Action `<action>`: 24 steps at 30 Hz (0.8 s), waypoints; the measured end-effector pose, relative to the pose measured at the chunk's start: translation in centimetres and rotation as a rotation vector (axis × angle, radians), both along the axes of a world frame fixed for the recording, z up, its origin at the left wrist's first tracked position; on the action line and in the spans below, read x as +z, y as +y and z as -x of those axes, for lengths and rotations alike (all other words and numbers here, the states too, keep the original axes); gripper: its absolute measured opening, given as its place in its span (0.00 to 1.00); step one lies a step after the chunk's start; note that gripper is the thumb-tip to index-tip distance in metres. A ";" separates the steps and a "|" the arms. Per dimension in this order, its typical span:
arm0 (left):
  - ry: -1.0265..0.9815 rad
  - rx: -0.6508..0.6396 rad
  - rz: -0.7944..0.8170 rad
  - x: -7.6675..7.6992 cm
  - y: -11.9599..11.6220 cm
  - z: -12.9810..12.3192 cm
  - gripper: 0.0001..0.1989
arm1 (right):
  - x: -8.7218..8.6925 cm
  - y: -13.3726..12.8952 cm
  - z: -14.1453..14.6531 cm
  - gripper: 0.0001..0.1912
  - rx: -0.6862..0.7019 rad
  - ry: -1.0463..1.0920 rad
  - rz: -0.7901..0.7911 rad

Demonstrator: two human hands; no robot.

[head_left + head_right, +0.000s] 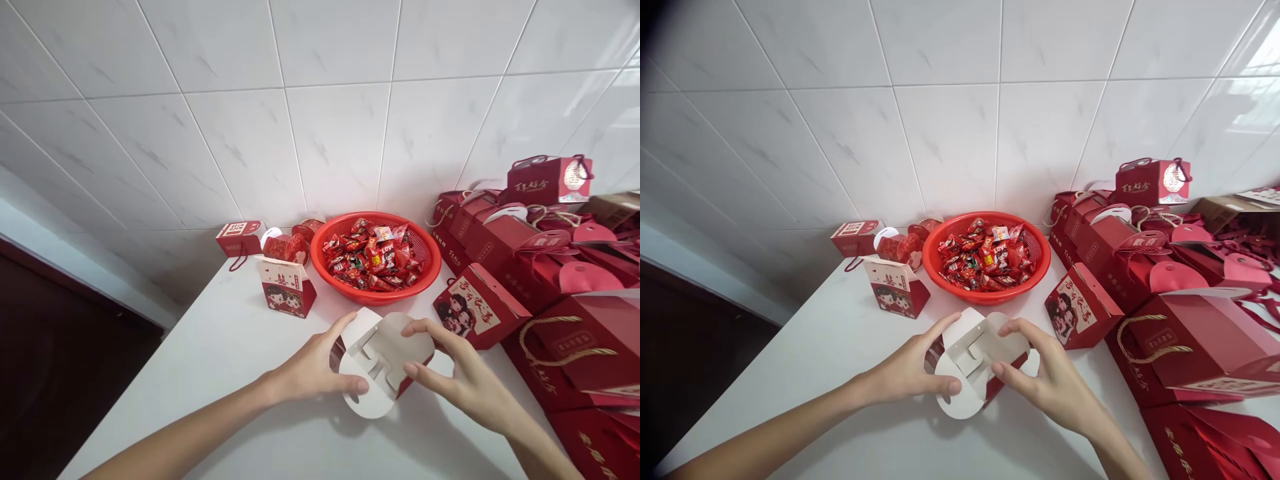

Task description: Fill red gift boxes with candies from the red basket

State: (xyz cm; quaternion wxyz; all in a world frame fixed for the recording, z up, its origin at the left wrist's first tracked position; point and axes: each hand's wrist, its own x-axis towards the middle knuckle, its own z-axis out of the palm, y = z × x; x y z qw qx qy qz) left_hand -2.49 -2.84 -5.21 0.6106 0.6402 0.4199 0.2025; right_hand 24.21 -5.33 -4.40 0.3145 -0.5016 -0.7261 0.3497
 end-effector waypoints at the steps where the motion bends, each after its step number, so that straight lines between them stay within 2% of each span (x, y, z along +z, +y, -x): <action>1: -0.004 -0.002 0.003 -0.3 0.0 -0.1 0.58 | 0.0 0.0 -0.6 0.26 0.030 0.054 0.062; 4: 0.014 0.008 -0.020 -0.9 -0.1 -0.1 0.58 | -0.3 0.3 -2.4 0.46 0.168 0.159 0.235; 7: 0.049 0.015 -0.064 -1.4 0.2 0.1 0.58 | -1.1 0.7 -3.2 0.59 0.218 0.127 0.343; 12: 0.073 0.003 -0.089 -2.1 1.3 0.5 0.59 | -3.4 1.4 -2.6 0.60 0.173 0.099 0.325; 16: 0.113 -0.003 -0.135 -2.1 1.9 0.6 0.57 | -3.8 1.8 -2.2 0.59 0.157 0.044 0.261; 20: 0.286 -0.016 -0.269 -0.4 1.7 0.6 0.51 | -3.1 1.6 -2.7 0.59 0.156 0.004 0.234; 24: 0.550 0.036 -0.453 2.9 1.5 0.3 0.42 | -2.9 1.3 -3.7 0.58 0.181 0.033 0.117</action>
